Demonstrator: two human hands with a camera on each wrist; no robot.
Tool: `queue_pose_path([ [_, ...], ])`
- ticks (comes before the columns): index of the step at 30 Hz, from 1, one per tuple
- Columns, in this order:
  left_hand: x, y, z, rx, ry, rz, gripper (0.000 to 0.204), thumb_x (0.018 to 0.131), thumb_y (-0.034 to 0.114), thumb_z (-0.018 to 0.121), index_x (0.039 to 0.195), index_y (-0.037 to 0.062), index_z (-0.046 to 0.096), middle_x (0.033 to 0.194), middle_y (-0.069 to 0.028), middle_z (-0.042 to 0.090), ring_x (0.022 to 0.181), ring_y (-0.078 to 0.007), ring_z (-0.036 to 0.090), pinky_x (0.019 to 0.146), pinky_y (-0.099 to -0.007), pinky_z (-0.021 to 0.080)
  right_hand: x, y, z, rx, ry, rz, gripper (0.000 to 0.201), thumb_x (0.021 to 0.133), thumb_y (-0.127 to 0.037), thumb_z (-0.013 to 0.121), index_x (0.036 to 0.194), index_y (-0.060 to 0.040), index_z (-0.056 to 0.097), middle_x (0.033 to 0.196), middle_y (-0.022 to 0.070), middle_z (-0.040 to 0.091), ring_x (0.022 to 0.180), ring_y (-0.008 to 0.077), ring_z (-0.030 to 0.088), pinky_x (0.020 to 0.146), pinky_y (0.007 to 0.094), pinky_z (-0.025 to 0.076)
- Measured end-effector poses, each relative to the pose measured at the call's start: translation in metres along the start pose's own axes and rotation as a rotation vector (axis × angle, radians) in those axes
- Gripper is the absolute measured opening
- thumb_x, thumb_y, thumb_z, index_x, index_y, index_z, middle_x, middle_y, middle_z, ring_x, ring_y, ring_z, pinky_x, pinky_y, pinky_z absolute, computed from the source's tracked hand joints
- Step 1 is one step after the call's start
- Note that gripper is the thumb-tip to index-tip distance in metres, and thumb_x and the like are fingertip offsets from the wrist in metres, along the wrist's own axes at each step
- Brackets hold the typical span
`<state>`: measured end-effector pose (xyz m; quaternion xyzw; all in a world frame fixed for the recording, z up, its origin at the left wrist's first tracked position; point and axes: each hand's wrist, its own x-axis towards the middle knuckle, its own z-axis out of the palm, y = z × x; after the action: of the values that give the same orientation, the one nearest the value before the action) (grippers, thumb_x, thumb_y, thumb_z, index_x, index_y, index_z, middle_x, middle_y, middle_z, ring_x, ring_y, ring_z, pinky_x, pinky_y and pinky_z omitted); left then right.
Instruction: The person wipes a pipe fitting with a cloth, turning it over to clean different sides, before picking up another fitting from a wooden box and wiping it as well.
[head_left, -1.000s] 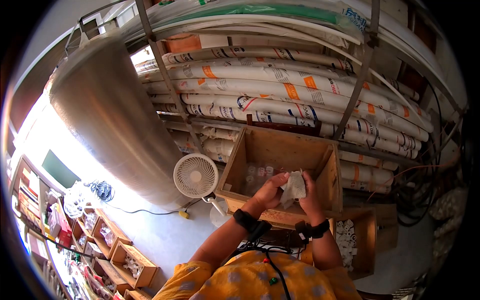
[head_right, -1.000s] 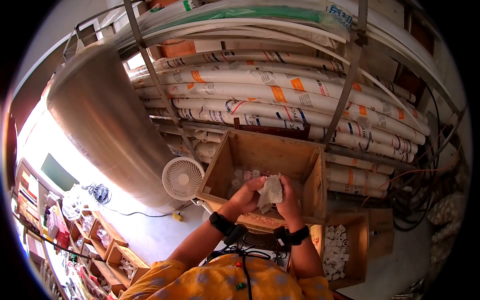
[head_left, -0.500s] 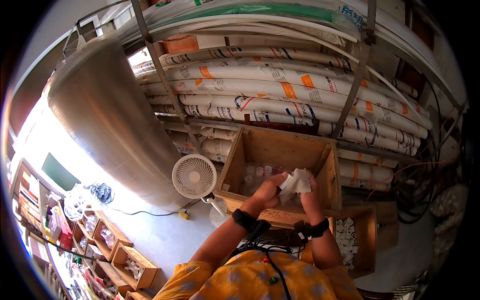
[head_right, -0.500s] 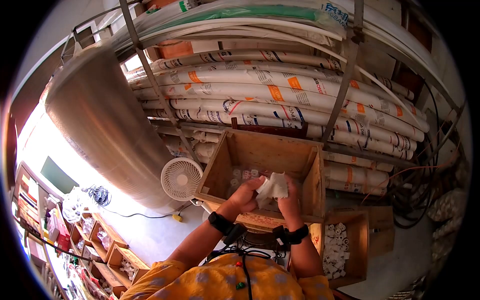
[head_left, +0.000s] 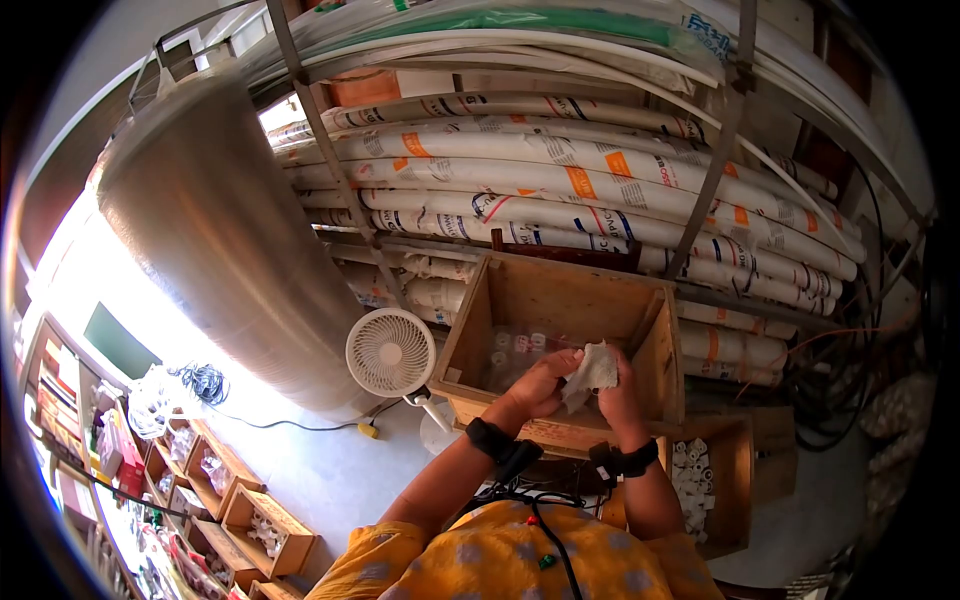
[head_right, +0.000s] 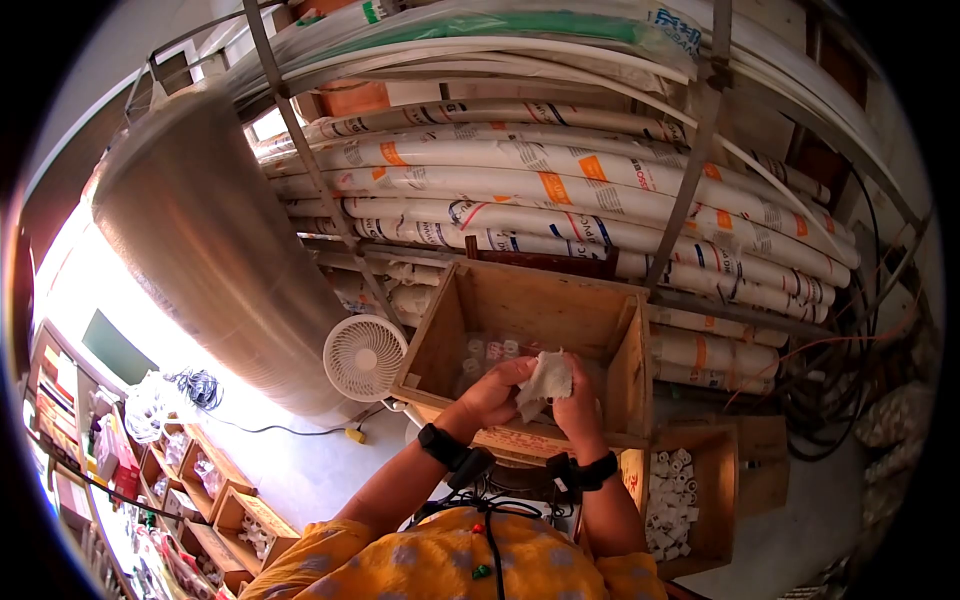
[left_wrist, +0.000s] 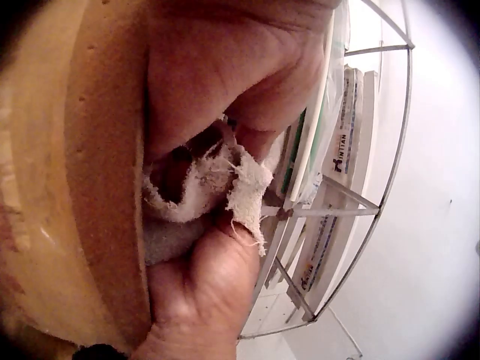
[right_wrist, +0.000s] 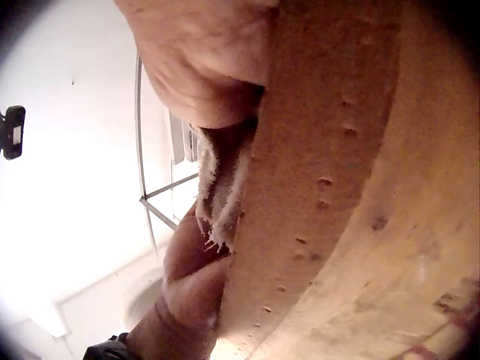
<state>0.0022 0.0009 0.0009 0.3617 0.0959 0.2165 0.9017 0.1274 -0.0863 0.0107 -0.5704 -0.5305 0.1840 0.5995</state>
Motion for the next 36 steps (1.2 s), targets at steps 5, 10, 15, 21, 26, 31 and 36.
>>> queue_pose_path([
  [5, 0.0, 0.0, -0.002, 0.059, -0.013, -0.03, 0.027, 0.094, 0.028, 0.045, 0.105, 0.0052, 0.054, 0.099, -0.0048, 0.059, 0.089, -0.0155, 0.057, 0.077, -0.0305, 0.046, 0.0, 0.002, -0.001, 0.068, 0.022, 0.052, 0.025, 0.085, -0.005, 0.052, 0.109, -0.0008, 0.052, 0.099, 0.0124, 0.059, 0.093, 0.0214, 0.057, 0.081, 0.0296, 0.042],
  [10, -0.004, 0.004, 0.01, -0.118, 0.11, -0.001, 0.028, 0.095, 0.027, 0.043, 0.108, 0.0049, 0.053, 0.102, -0.0061, 0.059, 0.091, -0.0179, 0.057, 0.08, -0.0322, 0.046, 0.004, 0.004, 0.002, 0.134, -0.051, 0.049, 0.023, 0.084, -0.006, 0.055, 0.107, -0.0017, 0.052, 0.094, 0.0098, 0.058, 0.089, 0.018, 0.055, 0.08, 0.0287, 0.042],
  [15, -0.005, 0.004, 0.007, -0.1, 0.067, 0.027, 0.026, 0.095, 0.026, 0.042, 0.106, 0.0055, 0.053, 0.101, -0.006, 0.059, 0.09, -0.017, 0.057, 0.08, -0.0319, 0.046, 0.004, 0.005, 0.003, 0.111, -0.104, 0.0, 0.024, 0.083, -0.006, 0.056, 0.106, -0.0008, 0.05, 0.094, 0.0094, 0.057, 0.089, 0.0179, 0.054, 0.08, 0.0287, 0.042],
  [21, -0.005, 0.005, 0.009, -0.016, 0.008, 0.023, 0.024, 0.095, 0.025, 0.042, 0.103, 0.006, 0.054, 0.097, -0.0046, 0.059, 0.088, -0.0148, 0.057, 0.079, -0.0303, 0.046, -0.001, 0.01, 0.002, 0.047, -0.024, 0.025, 0.03, 0.085, -0.008, 0.055, 0.113, 0.0013, 0.049, 0.103, 0.0143, 0.058, 0.096, 0.0229, 0.056, 0.082, 0.031, 0.043],
  [26, -0.006, 0.008, 0.014, -0.02, -0.015, 0.018, 0.027, 0.095, 0.028, 0.043, 0.105, 0.0055, 0.053, 0.098, -0.0047, 0.059, 0.09, -0.0152, 0.057, 0.079, -0.0304, 0.046, 0.0, 0.005, -0.001, -0.001, -0.012, 0.008, 0.032, 0.085, -0.008, 0.055, 0.114, 0.0015, 0.049, 0.102, 0.0151, 0.058, 0.096, 0.0243, 0.057, 0.082, 0.0318, 0.043],
  [31, -0.007, 0.007, 0.014, -0.152, 0.105, -0.018, 0.029, 0.094, 0.029, 0.044, 0.106, 0.0042, 0.053, 0.1, -0.0061, 0.059, 0.09, -0.0169, 0.057, 0.079, -0.0311, 0.046, 0.002, 0.006, 0.001, 0.101, -0.082, 0.038, 0.028, 0.083, -0.009, 0.058, 0.109, -0.0003, 0.05, 0.099, 0.0132, 0.059, 0.093, 0.021, 0.057, 0.08, 0.0307, 0.043],
  [36, -0.004, 0.004, 0.006, -0.138, 0.063, -0.017, 0.029, 0.095, 0.028, 0.043, 0.108, 0.0056, 0.054, 0.101, -0.0054, 0.06, 0.09, -0.0169, 0.058, 0.08, -0.0313, 0.047, 0.003, 0.003, 0.003, 0.13, -0.089, 0.02, 0.024, 0.084, -0.009, 0.058, 0.106, -0.0018, 0.051, 0.097, 0.0102, 0.059, 0.09, 0.0187, 0.055, 0.079, 0.0289, 0.043],
])
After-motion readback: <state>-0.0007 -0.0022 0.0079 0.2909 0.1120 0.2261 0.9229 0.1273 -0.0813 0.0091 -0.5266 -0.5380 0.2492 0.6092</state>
